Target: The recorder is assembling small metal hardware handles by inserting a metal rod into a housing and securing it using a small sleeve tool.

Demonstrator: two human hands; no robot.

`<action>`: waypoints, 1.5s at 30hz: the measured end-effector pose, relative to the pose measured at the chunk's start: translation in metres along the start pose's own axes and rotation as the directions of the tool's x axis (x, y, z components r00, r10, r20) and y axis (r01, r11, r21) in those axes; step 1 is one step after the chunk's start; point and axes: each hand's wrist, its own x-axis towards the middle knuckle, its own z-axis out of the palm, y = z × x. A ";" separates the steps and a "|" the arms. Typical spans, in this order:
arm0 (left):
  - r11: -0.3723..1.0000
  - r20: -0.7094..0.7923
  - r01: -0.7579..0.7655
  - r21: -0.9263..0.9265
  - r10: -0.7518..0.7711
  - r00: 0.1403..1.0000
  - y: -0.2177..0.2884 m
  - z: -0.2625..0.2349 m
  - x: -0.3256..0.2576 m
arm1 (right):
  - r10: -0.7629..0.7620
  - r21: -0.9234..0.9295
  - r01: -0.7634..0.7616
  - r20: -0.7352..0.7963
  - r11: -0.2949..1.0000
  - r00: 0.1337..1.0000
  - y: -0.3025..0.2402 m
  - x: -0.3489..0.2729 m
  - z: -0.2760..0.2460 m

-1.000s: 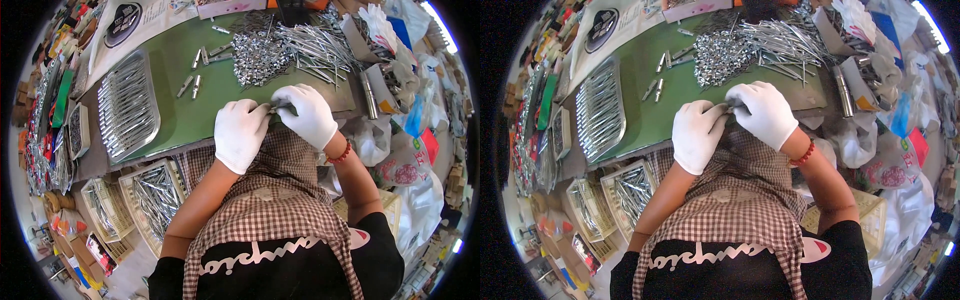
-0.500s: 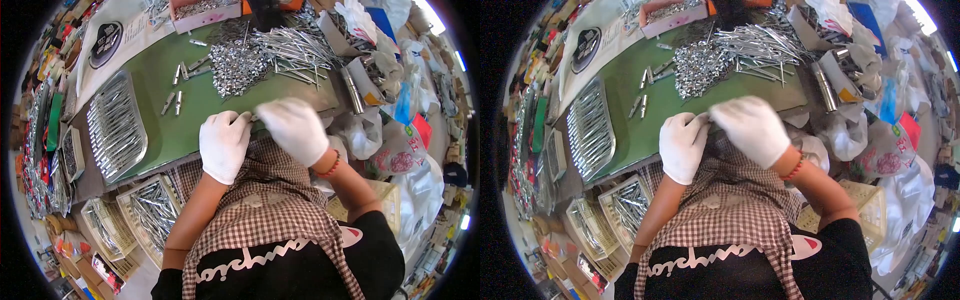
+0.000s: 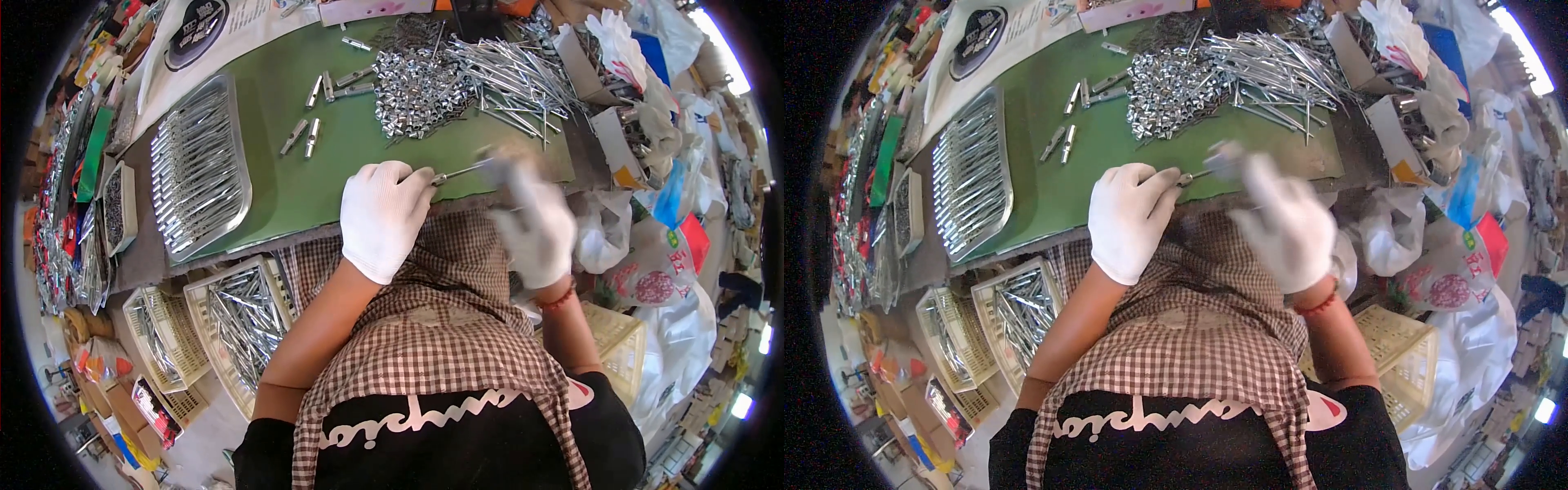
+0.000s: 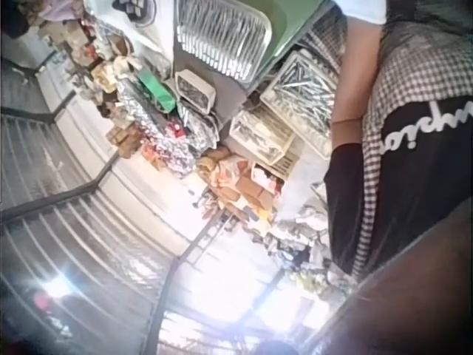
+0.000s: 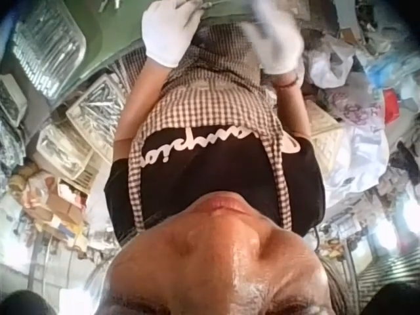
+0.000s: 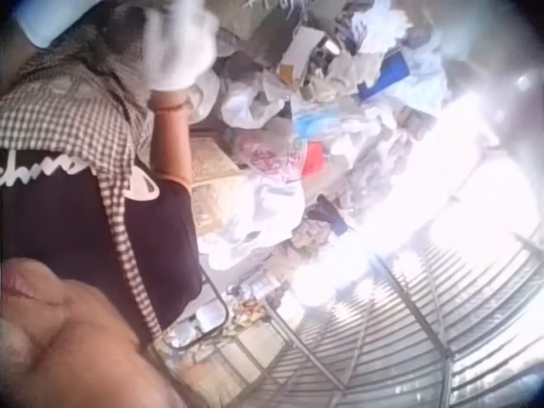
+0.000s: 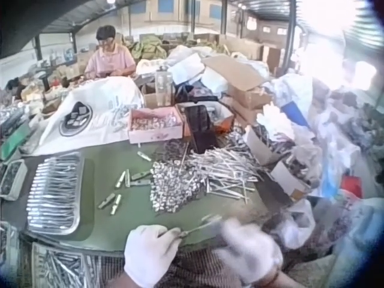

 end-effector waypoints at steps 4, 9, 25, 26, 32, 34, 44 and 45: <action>1.000 0.007 0.011 -0.024 -0.011 1.000 -0.002 0.002 -0.001 | 0.166 0.073 -0.175 0.120 0.982 0.979 -0.019 -0.007 0.014; 1.000 0.014 0.016 -0.025 -0.015 1.000 -0.001 0.002 0.001 | 0.243 0.018 -0.262 0.315 0.965 0.917 -0.027 -0.006 0.013; 0.995 0.098 -0.069 0.078 0.061 0.993 0.008 -0.003 0.018 | 0.029 -0.419 -0.126 -0.231 0.899 0.972 0.104 0.047 -0.011; 0.993 0.115 -0.054 0.103 0.042 0.992 0.005 -0.003 0.018 | -0.036 -0.399 -0.047 -0.199 0.916 0.979 0.101 0.060 0.000; 0.956 0.064 -0.045 0.291 0.027 0.998 -0.051 -0.086 0.020 | -0.116 -0.460 0.106 0.007 0.881 0.993 0.122 0.088 0.003; 0.941 -0.061 0.071 0.331 -0.054 0.997 -0.089 -0.136 0.029 | -0.056 -0.425 0.076 0.060 0.902 0.997 0.128 0.086 0.000; 0.868 0.012 0.270 0.418 -0.302 0.953 -0.276 -0.234 0.060 | -0.015 -0.233 -0.037 -0.217 0.972 0.976 0.134 0.077 0.013; 0.866 0.077 0.233 0.442 -0.295 0.952 -0.285 -0.232 0.063 | 0.076 -0.136 -0.114 -0.260 0.984 0.963 0.130 0.074 0.014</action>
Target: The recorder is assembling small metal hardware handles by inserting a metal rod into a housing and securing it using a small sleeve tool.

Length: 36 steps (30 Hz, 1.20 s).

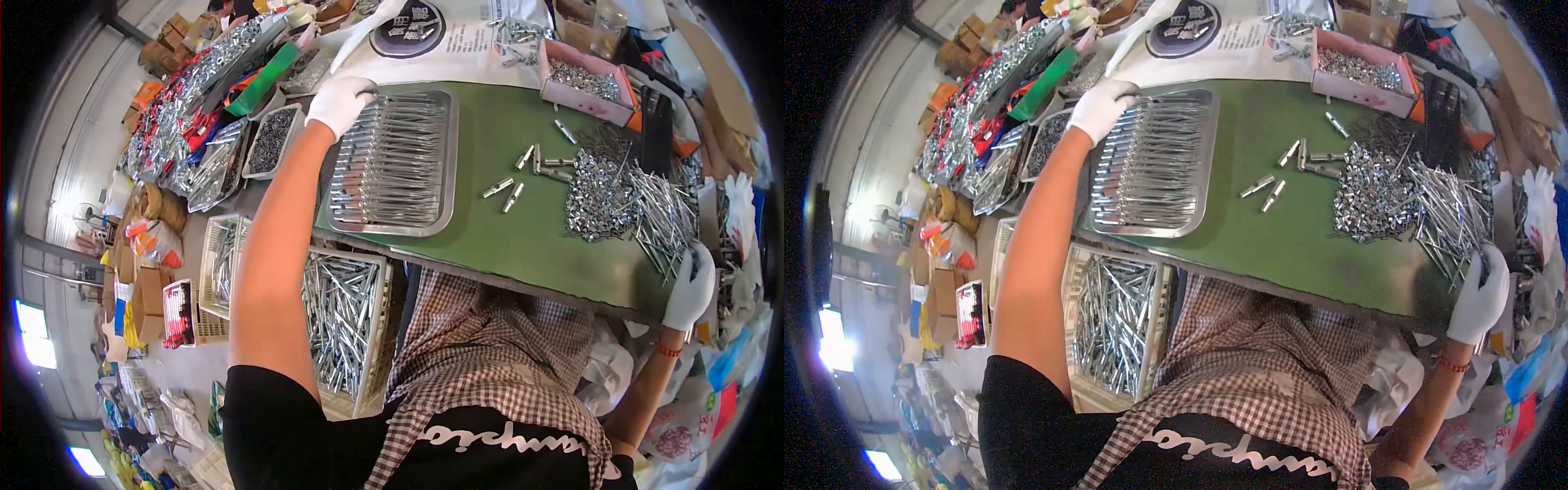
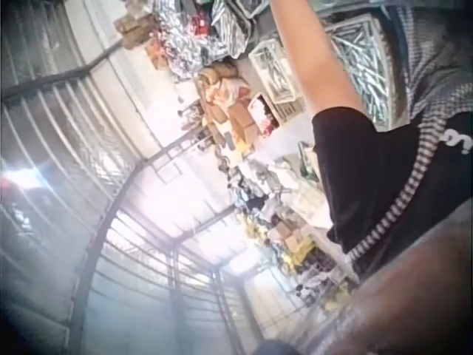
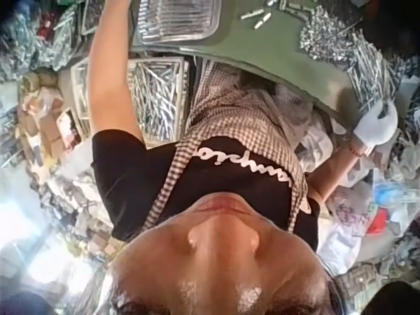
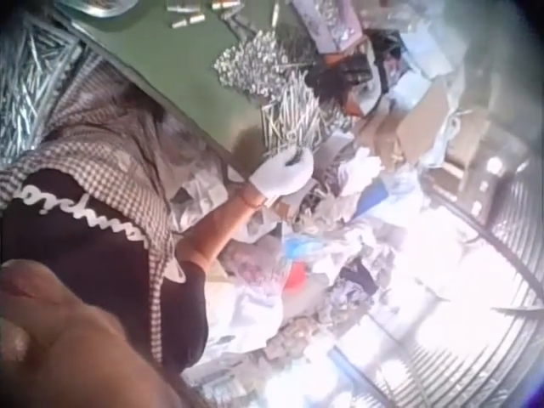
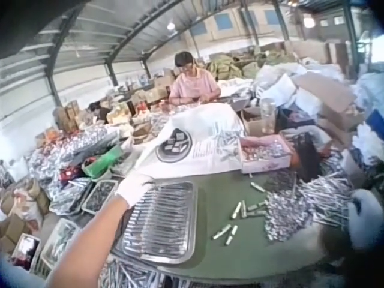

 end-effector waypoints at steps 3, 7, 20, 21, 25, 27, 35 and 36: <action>0.999 0.066 -0.027 0.025 0.025 0.998 -0.004 0.008 0.008 | 0.156 0.112 -0.155 -0.001 0.981 0.988 -0.011 -0.003 -0.005; 0.992 0.091 -0.060 0.108 0.051 0.995 -0.007 0.014 0.018 | 0.216 0.209 -0.214 0.014 0.954 0.976 -0.013 -0.006 -0.011; 0.950 0.101 -0.217 0.226 0.199 0.975 0.115 0.008 0.031 | 0.260 0.462 -0.209 -0.049 0.862 0.964 -0.055 -0.022 -0.042; 0.934 0.085 -0.327 0.146 0.318 0.944 0.135 0.020 0.030 | 0.171 0.387 -0.131 -0.071 0.913 0.983 -0.071 -0.021 -0.042; 0.935 0.233 -0.354 0.017 0.340 0.911 0.208 0.064 0.028 | 0.045 0.380 -0.086 0.117 0.921 0.992 -0.113 -0.026 -0.042; 0.964 0.331 -0.264 0.026 0.241 0.912 0.224 0.073 0.030 | 0.057 0.398 -0.133 0.197 0.908 0.979 -0.124 -0.028 -0.047; 0.978 0.105 -0.209 -0.024 0.210 0.972 0.257 0.063 0.011 | -0.146 0.313 0.051 0.286 0.948 0.947 -0.116 -0.042 -0.031; 0.954 0.090 -0.211 -0.211 0.234 0.968 0.272 0.055 0.001 | -0.190 0.286 0.097 0.320 0.953 0.928 -0.113 -0.045 -0.027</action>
